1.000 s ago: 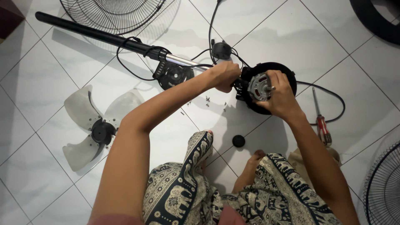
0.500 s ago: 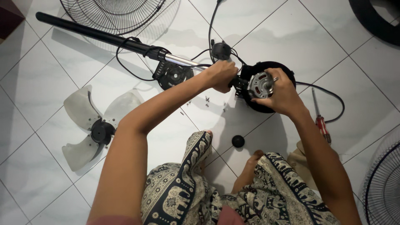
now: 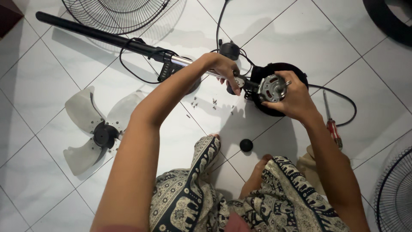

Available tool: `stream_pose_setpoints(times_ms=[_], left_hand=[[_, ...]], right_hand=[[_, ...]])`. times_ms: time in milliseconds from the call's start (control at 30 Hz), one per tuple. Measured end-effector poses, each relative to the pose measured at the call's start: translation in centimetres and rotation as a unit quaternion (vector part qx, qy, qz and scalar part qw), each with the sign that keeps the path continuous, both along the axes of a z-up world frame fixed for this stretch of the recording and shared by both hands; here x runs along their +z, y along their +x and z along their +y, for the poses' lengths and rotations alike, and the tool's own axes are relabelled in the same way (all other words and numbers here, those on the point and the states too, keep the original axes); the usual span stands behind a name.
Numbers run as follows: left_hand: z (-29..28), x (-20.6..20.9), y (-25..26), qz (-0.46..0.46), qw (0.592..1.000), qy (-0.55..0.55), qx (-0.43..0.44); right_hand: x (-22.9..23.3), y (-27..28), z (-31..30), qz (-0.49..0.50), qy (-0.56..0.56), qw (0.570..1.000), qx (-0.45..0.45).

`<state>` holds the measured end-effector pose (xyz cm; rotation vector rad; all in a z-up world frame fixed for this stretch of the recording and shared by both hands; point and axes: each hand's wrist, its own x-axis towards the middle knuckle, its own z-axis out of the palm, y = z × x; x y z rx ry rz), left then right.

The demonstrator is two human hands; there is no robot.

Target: The person assembles an electric fan on a tiled floor. They use a screwdriver to fasten screws into the motor housing, then attach the rear motor cover and align it with the fan stand.

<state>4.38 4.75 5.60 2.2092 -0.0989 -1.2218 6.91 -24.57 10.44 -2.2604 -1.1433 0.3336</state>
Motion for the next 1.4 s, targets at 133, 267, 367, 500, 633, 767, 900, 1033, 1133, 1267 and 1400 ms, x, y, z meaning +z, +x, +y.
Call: stream_pose_setpoints(times_ms=[133, 267, 367, 500, 633, 767, 900, 1033, 1133, 1267, 1400], left_hand=[[0.3, -1.3, 0.1, -0.014, 0.999, -0.03, 0.006], [0.5, -2.1, -0.5, -0.119, 0.988, -0.092, 0.027], [0.1, -2.3, -0.8, -0.148, 0.988, -0.036, -0.001], [-0.7, -0.9, -1.7, -0.206, 0.978, 0.006, 0.014], [-1.7, -0.4, -2.2, -0.288, 0.957, 0.02, 0.031], [-1.8, -0.4, -2.5, -0.349, 0.937, 0.008, 0.033], [-2.3, -0.9, -3.1, -0.426, 0.904, -0.015, 0.043], [-2.9, -1.8, -3.4, -0.474, 0.879, -0.022, 0.048], [-3.0, -2.3, -3.7, -0.484, 0.873, -0.021, 0.051], [-2.9, -3.4, -3.7, -0.47, 0.882, -0.004, 0.045], [-2.6, -4.6, -3.6, -0.48, 0.877, -0.006, 0.039]], right_hand=[[0.6, 0.1, -0.1, 0.005, 0.005, 1.0, 0.01], [1.1, 0.1, -0.2, -0.037, 0.012, 0.999, 0.023], [0.9, 0.0, -0.1, -0.082, 0.004, 0.996, 0.028], [1.4, 0.4, 0.1, -0.072, -0.004, 0.997, 0.028], [1.5, 0.8, 0.2, 0.005, 0.016, 1.0, 0.015], [1.4, 0.0, 0.2, -0.023, 0.029, 0.999, 0.017], [1.3, -0.7, -0.1, -0.081, 0.018, 0.996, 0.011], [1.3, -0.3, -0.6, -0.089, 0.014, 0.996, 0.013], [1.1, -0.1, -0.6, -0.093, 0.009, 0.996, 0.017], [0.2, 0.0, -0.4, -0.072, 0.008, 0.997, 0.022], [-0.8, -0.1, -0.1, -0.032, 0.022, 0.999, 0.011]])
